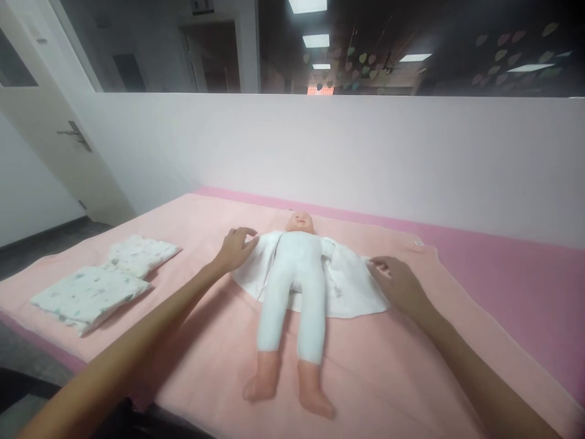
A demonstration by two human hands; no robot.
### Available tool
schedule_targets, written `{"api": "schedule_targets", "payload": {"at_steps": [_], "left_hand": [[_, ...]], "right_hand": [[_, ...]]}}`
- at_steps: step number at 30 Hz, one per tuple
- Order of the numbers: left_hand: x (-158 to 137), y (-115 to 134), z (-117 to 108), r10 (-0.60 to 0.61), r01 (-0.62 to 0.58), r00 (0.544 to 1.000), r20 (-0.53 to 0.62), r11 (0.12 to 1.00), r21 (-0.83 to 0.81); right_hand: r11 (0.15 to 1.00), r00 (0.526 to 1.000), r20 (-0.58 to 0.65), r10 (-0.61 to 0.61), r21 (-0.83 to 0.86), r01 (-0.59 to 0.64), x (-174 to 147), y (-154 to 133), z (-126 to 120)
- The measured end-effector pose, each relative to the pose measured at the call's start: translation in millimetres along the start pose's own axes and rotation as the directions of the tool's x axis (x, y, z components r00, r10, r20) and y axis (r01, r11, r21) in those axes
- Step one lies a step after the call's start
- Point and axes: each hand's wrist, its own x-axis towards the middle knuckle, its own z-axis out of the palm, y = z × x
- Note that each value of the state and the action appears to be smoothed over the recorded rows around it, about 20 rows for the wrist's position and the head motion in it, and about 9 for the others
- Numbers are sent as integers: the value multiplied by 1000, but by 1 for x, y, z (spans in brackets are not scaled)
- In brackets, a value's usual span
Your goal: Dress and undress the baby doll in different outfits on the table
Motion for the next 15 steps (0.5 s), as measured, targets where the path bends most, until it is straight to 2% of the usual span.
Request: {"api": "schedule_targets", "payload": {"at_steps": [2,4,7,11,15], "left_hand": [[34,7,5,-53,61,990,133,997,-56],[61,10,12,-111,146,951,287,984,-102],[80,9,23,-152,245,886,439,955,-164],[79,1,39,-135,258,928,348,906,-337],[79,-5,52,-140,223,954,265,921,-318]], "right_hand": [[999,997,71,-42,13,41,34,-25,5],[999,978,207,-12,32,5,63,-46,12],[998,965,260,26,50,-40,90,-61,25],[992,973,225,55,103,-80,102,-59,37],[961,945,323,52,242,-136,105,-50,44]]}}
